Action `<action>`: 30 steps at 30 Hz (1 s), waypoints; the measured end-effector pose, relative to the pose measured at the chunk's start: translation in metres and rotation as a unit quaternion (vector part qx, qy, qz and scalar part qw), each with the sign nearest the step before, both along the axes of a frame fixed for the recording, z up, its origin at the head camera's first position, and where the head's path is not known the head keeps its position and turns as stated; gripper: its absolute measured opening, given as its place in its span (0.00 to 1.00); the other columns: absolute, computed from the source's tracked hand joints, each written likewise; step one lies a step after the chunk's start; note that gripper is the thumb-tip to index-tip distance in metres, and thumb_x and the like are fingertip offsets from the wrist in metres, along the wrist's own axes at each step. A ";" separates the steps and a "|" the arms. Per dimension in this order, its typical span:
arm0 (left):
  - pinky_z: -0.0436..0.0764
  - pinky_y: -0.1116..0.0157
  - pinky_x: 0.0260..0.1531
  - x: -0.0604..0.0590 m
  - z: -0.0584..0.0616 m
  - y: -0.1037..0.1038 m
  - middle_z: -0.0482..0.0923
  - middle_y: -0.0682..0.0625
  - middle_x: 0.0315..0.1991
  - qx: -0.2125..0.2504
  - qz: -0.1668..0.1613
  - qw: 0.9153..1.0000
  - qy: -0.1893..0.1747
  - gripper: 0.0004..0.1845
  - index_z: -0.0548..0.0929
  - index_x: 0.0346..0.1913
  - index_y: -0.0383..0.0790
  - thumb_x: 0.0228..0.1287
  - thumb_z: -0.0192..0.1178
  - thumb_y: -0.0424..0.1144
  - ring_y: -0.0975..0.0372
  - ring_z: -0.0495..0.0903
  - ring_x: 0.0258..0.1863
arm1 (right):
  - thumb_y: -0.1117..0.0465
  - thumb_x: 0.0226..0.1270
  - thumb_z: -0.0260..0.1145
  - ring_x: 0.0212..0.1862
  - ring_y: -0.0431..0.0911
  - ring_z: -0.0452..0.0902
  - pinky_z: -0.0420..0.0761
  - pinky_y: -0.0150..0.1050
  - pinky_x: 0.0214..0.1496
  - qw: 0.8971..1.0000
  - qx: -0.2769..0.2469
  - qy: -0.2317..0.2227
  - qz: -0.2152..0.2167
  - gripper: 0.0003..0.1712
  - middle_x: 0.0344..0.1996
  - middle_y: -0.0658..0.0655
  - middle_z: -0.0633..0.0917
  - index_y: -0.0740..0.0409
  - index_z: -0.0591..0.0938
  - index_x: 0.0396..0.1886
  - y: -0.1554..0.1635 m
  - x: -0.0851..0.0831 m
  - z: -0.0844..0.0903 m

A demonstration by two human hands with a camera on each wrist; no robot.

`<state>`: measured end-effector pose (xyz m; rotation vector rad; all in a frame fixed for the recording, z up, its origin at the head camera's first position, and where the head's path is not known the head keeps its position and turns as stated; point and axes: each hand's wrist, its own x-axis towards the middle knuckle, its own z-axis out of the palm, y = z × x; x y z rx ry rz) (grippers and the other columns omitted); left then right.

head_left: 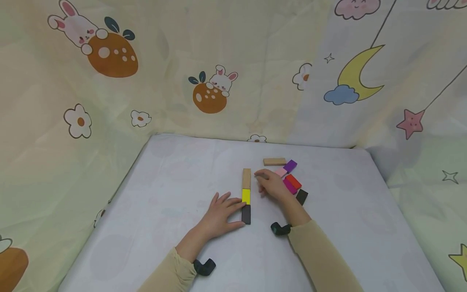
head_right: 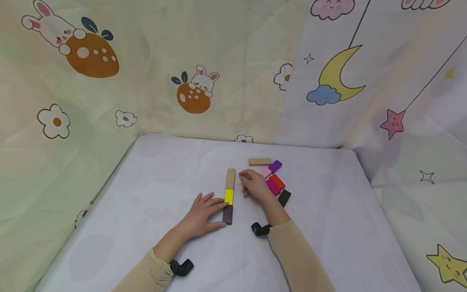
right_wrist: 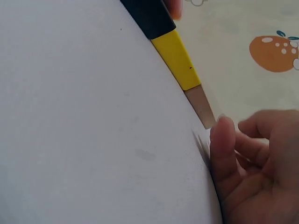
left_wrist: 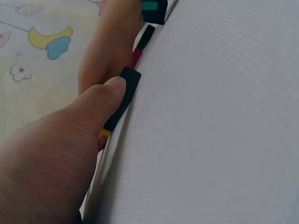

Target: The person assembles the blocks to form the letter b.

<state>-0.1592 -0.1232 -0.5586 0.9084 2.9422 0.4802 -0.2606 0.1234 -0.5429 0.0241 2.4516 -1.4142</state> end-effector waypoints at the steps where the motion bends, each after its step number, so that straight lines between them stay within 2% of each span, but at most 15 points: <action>1: 0.46 0.38 0.74 0.000 0.000 0.000 0.69 0.60 0.70 0.000 0.000 1.000 0.001 0.36 0.70 0.70 0.63 0.62 0.54 0.71 0.51 0.56 0.77 | 0.49 0.74 0.58 0.25 0.52 0.82 0.84 0.38 0.33 1.000 -0.001 0.003 -0.017 0.17 0.27 0.59 0.83 0.41 0.77 0.60 0.001 0.000 0.000; 5: 0.46 0.38 0.74 0.000 0.000 0.000 0.69 0.60 0.70 -0.005 0.003 1.000 -0.001 0.36 0.70 0.71 0.64 0.62 0.54 0.71 0.51 0.56 0.77 | 0.51 0.75 0.54 0.25 0.51 0.83 0.84 0.37 0.34 0.997 -0.003 0.013 -0.074 0.17 0.29 0.59 0.83 0.46 0.78 0.58 0.007 0.001 0.001; 10: 0.46 0.38 0.74 0.000 0.000 0.000 0.69 0.60 0.70 -0.006 0.002 1.000 -0.002 0.36 0.70 0.71 0.64 0.62 0.54 0.72 0.51 0.56 0.77 | 0.51 0.75 0.53 0.24 0.50 0.81 0.84 0.37 0.31 0.994 -0.009 0.017 -0.105 0.18 0.29 0.59 0.82 0.48 0.77 0.59 0.012 0.001 0.003; 13: 0.46 0.38 0.74 0.001 0.001 0.000 0.69 0.60 0.70 -0.002 -0.001 1.000 0.002 0.36 0.70 0.71 0.63 0.62 0.54 0.71 0.51 0.56 0.77 | 0.50 0.75 0.55 0.25 0.52 0.81 0.84 0.39 0.31 0.995 0.007 0.031 -0.095 0.19 0.30 0.61 0.83 0.44 0.76 0.61 0.012 0.000 0.004; 15: 0.46 0.38 0.74 0.001 0.001 0.000 0.69 0.60 0.70 -0.001 -0.002 1.000 0.005 0.35 0.70 0.70 0.63 0.62 0.54 0.71 0.51 0.56 0.77 | 0.49 0.74 0.55 0.31 0.54 0.82 0.85 0.43 0.36 0.995 0.029 0.054 -0.080 0.22 0.39 0.59 0.83 0.41 0.75 0.65 0.011 -0.002 0.004; 17: 0.46 0.38 0.74 0.001 0.001 0.000 0.69 0.60 0.70 -0.001 -0.003 1.000 0.006 0.36 0.70 0.70 0.63 0.62 0.54 0.71 0.51 0.56 0.77 | 0.49 0.74 0.55 0.46 0.55 0.82 0.85 0.49 0.49 0.993 0.058 0.080 -0.062 0.26 0.53 0.58 0.81 0.41 0.71 0.70 0.012 -0.005 0.003; 18: 0.46 0.38 0.74 0.001 0.001 0.000 0.69 0.60 0.70 -0.001 -0.003 1.000 0.005 0.36 0.70 0.70 0.63 0.62 0.53 0.71 0.51 0.56 0.77 | 0.50 0.74 0.55 0.55 0.56 0.79 0.82 0.52 0.56 0.992 0.071 0.093 -0.052 0.28 0.61 0.57 0.78 0.42 0.69 0.72 0.012 -0.006 0.003; 21: 0.46 0.38 0.74 0.001 0.000 0.000 0.68 0.61 0.70 -0.001 -0.003 1.000 0.002 0.36 0.70 0.71 0.63 0.63 0.52 0.72 0.51 0.55 0.77 | 0.52 0.73 0.54 0.75 0.55 0.60 0.66 0.56 0.73 0.987 0.113 0.114 -0.023 0.33 0.76 0.53 0.63 0.45 0.63 0.77 0.011 -0.011 0.003; 22: 0.45 0.38 0.74 0.001 0.000 0.000 0.68 0.61 0.71 0.000 -0.004 1.000 0.001 0.36 0.70 0.71 0.63 0.63 0.52 0.72 0.51 0.55 0.77 | 0.52 0.72 0.54 0.78 0.54 0.54 0.60 0.56 0.76 0.985 0.123 0.117 -0.013 0.34 0.77 0.53 0.61 0.46 0.61 0.77 0.011 -0.013 0.003; 24: 0.45 0.38 0.74 0.001 -0.001 -0.001 0.68 0.60 0.70 0.004 -0.004 1.000 0.002 0.36 0.70 0.71 0.63 0.63 0.52 0.72 0.51 0.55 0.77 | 0.53 0.72 0.53 0.79 0.53 0.51 0.58 0.56 0.77 0.984 0.133 0.120 0.003 0.34 0.77 0.53 0.61 0.46 0.61 0.77 0.011 -0.014 0.003; 30: 0.46 0.38 0.74 0.000 -0.001 -0.002 0.69 0.60 0.70 0.007 -0.005 1.000 0.010 0.35 0.70 0.71 0.63 0.63 0.53 0.71 0.51 0.56 0.77 | 0.54 0.73 0.54 0.75 0.54 0.61 0.67 0.57 0.72 0.983 0.127 0.134 0.014 0.25 0.71 0.52 0.71 0.45 0.71 0.69 0.011 -0.014 0.003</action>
